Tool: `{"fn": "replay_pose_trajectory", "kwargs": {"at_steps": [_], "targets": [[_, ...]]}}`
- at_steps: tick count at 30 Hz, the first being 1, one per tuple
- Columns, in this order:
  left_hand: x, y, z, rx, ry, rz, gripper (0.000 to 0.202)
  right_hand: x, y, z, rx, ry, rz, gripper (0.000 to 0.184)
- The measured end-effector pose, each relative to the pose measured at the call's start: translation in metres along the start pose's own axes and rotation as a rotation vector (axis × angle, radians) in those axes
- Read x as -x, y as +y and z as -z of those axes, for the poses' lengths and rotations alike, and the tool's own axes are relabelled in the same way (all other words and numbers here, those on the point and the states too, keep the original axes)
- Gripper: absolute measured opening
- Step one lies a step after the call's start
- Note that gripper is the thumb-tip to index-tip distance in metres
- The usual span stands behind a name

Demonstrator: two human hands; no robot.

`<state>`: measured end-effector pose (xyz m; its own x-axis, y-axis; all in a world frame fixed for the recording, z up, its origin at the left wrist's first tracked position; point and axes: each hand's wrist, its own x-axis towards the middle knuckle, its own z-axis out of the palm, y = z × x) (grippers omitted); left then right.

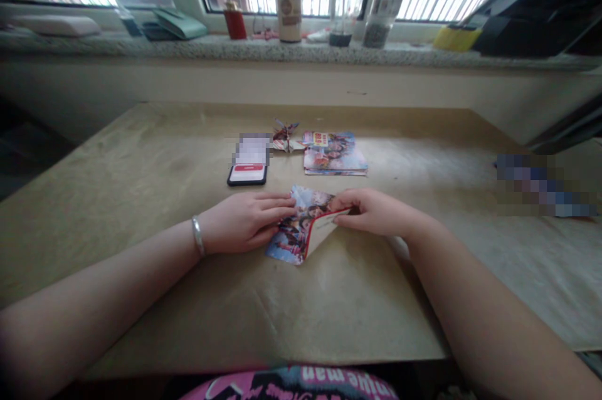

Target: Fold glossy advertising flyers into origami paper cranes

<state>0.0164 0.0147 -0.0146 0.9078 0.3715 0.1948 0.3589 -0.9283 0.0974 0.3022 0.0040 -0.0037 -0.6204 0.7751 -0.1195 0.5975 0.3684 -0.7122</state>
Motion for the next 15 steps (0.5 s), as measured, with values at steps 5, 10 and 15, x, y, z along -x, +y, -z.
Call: {"fn": "replay_pose_trajectory", "kwargs": {"at_steps": [5, 10, 15], "targets": [[-0.001, 0.003, 0.006, 0.04, 0.028, -0.082, 0.034, -0.002, 0.002, 0.0, 0.003, 0.016, -0.101, 0.03], [0.0, 0.002, 0.006, 0.086, 0.033, -0.113, 0.035, -0.009, -0.002, -0.007, 0.037, 0.137, -0.187, 0.032], [0.001, 0.001, 0.002, 0.073, 0.021, -0.037, 0.03, -0.019, -0.006, -0.019, 0.141, 0.222, -0.217, 0.028]]}}
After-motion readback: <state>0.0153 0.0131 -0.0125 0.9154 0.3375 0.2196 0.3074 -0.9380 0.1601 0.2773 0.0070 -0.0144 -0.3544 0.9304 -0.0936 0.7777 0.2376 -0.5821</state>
